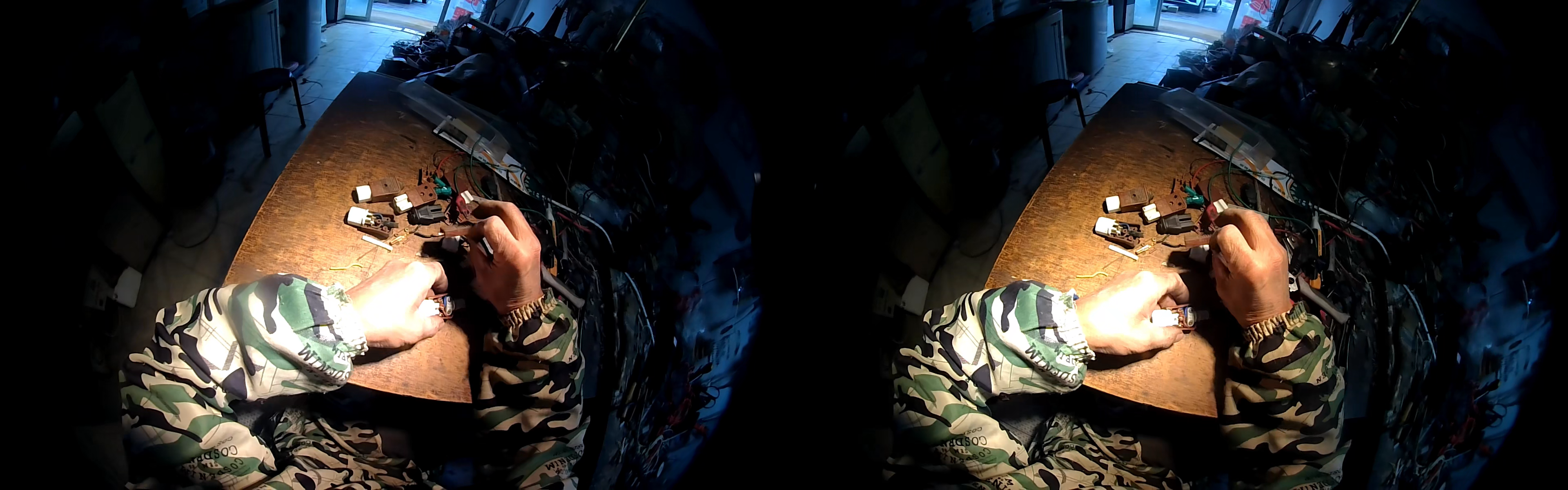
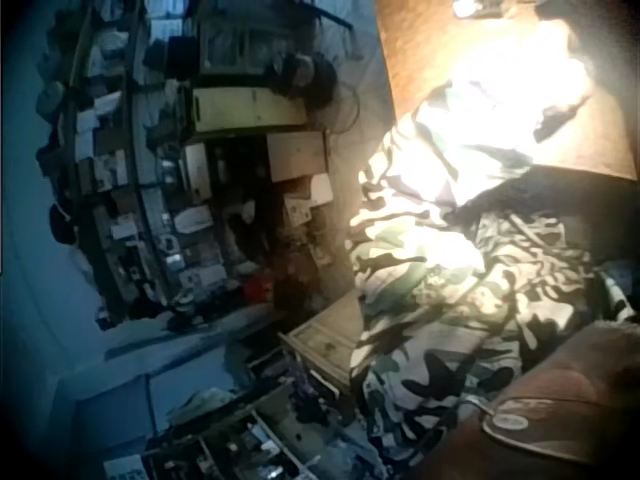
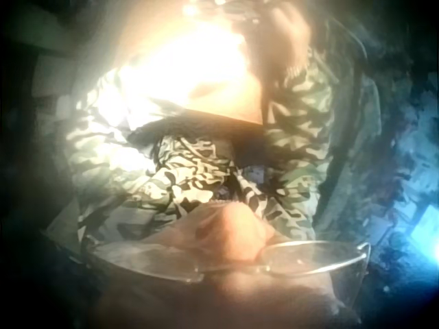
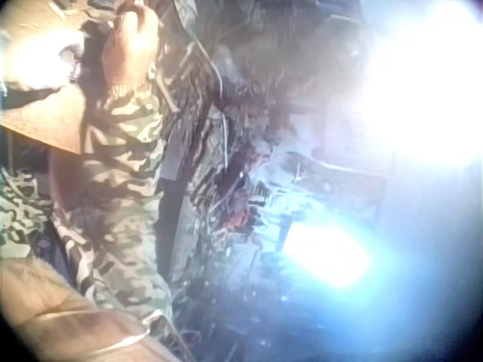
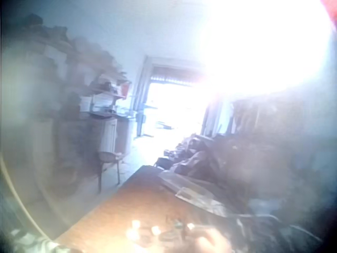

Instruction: The person works at a cluttered workbench, using pliers and a screwdriver to manipulate small electrical connectors and wires. They repeatedly open and close connector housings, adjust internal contacts, and handle several similar components one at a time.

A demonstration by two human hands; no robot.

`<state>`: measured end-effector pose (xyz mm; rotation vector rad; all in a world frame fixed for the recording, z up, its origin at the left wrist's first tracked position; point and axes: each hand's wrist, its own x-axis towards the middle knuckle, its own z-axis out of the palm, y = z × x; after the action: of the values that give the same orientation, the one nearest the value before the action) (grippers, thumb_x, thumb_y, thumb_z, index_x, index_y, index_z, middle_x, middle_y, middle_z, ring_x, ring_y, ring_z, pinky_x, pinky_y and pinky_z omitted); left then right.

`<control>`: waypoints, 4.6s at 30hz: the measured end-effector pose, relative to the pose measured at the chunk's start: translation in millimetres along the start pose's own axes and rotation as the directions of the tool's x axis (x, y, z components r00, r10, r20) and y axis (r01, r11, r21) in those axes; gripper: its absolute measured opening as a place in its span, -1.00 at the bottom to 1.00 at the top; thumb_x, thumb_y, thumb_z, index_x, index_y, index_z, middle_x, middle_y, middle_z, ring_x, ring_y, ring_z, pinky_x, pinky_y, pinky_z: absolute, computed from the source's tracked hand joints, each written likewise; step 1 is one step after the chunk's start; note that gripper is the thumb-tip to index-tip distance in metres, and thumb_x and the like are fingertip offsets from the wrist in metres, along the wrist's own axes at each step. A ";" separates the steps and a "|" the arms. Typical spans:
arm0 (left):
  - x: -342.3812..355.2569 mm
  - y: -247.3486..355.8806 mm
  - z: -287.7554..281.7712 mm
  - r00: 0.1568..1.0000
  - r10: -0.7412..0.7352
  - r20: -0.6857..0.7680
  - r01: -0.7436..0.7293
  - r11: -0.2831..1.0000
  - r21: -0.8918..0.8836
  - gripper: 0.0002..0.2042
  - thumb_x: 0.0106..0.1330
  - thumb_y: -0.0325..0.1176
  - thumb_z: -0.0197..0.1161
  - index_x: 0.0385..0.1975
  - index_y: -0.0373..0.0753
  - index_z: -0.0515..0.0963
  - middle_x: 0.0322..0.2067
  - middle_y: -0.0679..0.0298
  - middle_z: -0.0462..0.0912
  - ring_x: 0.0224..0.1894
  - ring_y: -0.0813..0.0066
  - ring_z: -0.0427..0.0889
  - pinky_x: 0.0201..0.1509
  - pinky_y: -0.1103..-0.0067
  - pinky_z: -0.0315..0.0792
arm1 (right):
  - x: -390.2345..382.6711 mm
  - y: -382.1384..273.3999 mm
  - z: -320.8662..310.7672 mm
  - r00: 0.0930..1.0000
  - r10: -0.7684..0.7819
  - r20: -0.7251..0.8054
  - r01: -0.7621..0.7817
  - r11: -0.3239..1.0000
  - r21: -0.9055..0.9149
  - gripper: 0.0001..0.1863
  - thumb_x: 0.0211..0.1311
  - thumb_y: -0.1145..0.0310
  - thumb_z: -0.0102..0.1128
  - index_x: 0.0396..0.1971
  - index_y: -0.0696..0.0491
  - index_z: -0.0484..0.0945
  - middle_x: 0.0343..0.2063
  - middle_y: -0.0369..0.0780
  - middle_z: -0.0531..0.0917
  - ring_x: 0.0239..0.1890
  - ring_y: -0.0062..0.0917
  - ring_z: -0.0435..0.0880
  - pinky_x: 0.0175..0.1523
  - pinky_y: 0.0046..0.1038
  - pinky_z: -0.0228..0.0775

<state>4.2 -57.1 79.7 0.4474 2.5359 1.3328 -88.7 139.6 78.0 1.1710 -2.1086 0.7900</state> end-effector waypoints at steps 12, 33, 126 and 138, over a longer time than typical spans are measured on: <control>7.2 -15.1 -10.2 0.998 0.012 0.056 0.016 0.881 -0.473 -0.62 0.36 -0.55 0.28 0.16 -0.51 0.50 -0.30 0.16 0.73 -0.27 0.51 0.71 -0.15 0.54 0.64 | -12.0 -2.0 -40.4 0.877 0.276 0.394 -0.426 0.825 0.370 -0.63 -0.03 0.49 0.59 -0.20 0.20 0.65 -0.26 -0.05 0.70 -0.18 -0.21 0.75 -0.13 -0.30 0.61; 20.2 -15.8 -19.1 0.978 -0.183 0.100 0.207 0.798 -0.566 -0.32 0.60 0.22 -0.04 0.07 -0.44 0.59 -0.36 -0.01 0.69 -0.47 0.39 0.76 -0.44 0.56 0.70 | -23.9 -2.1 -30.6 0.798 0.277 0.536 -0.540 0.725 0.428 -0.73 0.33 0.44 0.38 -0.06 0.29 0.71 -0.35 0.08 0.78 -0.31 -0.25 0.83 -0.20 -0.31 0.63; 102.4 2.4 -33.2 0.933 0.272 -0.235 -0.054 0.753 0.656 -0.60 0.02 -0.22 0.51 -0.19 -0.36 0.77 -0.32 0.02 0.54 -0.10 0.03 0.55 0.02 0.21 0.48 | -33.2 28.9 -50.7 0.703 0.673 -0.230 -0.561 0.724 0.402 -0.86 0.37 0.42 0.35 -0.26 0.21 0.72 -0.43 -0.20 0.77 -0.39 -0.60 0.71 -0.25 -0.53 0.54; 87.4 6.7 -52.4 0.972 0.119 -0.205 -0.045 0.941 0.335 -0.60 0.15 -0.25 0.48 -0.12 -0.44 0.71 -0.29 0.06 0.79 -0.23 0.27 0.78 -0.05 0.43 0.64 | -32.6 29.8 -43.8 0.710 0.679 -0.187 -0.560 0.705 0.435 -0.85 0.36 0.42 0.36 -0.27 0.22 0.71 -0.43 -0.15 0.76 -0.39 -0.53 0.73 -0.26 -0.48 0.53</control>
<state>-93.8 -60.2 108.3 0.4956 2.9748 1.0352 -91.4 201.7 76.3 0.3628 -2.1181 1.6148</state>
